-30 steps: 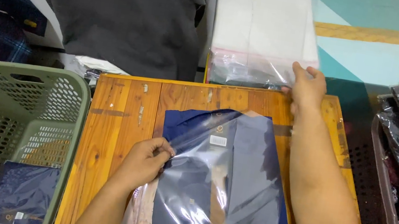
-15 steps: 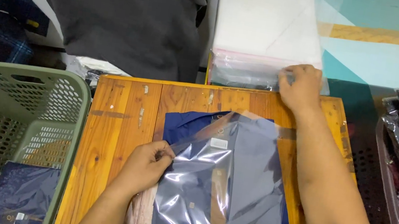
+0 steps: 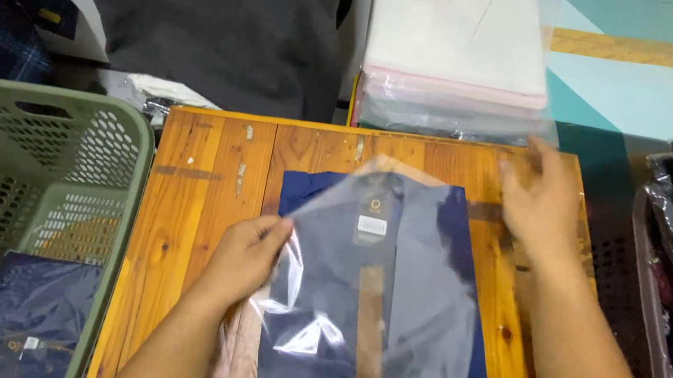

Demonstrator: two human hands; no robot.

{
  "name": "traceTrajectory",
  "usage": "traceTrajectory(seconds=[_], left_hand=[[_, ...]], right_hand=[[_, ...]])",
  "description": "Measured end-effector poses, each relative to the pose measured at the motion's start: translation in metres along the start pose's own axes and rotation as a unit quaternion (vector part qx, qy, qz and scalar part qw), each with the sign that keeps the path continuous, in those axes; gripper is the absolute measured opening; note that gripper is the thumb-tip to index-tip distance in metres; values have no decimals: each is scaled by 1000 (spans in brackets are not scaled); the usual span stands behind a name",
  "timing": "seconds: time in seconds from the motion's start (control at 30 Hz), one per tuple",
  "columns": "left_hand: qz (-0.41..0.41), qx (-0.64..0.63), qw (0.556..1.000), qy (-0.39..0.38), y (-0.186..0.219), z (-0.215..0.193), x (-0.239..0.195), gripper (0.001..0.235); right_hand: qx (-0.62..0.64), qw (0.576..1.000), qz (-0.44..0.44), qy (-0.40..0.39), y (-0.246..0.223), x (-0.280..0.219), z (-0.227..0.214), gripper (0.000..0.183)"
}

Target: Folding a blue shirt and placing it into a clear plastic bag for final packaging.

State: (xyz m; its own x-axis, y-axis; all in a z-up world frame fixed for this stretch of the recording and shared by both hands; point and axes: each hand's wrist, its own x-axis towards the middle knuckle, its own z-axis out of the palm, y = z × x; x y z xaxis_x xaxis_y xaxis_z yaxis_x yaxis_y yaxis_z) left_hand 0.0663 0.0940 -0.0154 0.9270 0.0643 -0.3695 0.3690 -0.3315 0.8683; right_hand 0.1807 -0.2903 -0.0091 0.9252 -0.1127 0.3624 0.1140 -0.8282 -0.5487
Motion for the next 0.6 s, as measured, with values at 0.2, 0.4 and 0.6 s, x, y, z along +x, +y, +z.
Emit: traceTrajectory(seconds=[0.2, 0.4, 0.6], left_hand=[[-64, -223, 968, 94, 3, 7, 4, 40], [-41, -223, 968, 107, 16, 8, -3, 36], [9, -173, 983, 58, 4, -10, 0, 57]], right_hand=[[-22, 918, 282, -277, -100, -84, -80, 69], [-25, 923, 246, -296, -92, -112, -73, 71], [86, 945, 239, -205, -33, -129, -43, 66]])
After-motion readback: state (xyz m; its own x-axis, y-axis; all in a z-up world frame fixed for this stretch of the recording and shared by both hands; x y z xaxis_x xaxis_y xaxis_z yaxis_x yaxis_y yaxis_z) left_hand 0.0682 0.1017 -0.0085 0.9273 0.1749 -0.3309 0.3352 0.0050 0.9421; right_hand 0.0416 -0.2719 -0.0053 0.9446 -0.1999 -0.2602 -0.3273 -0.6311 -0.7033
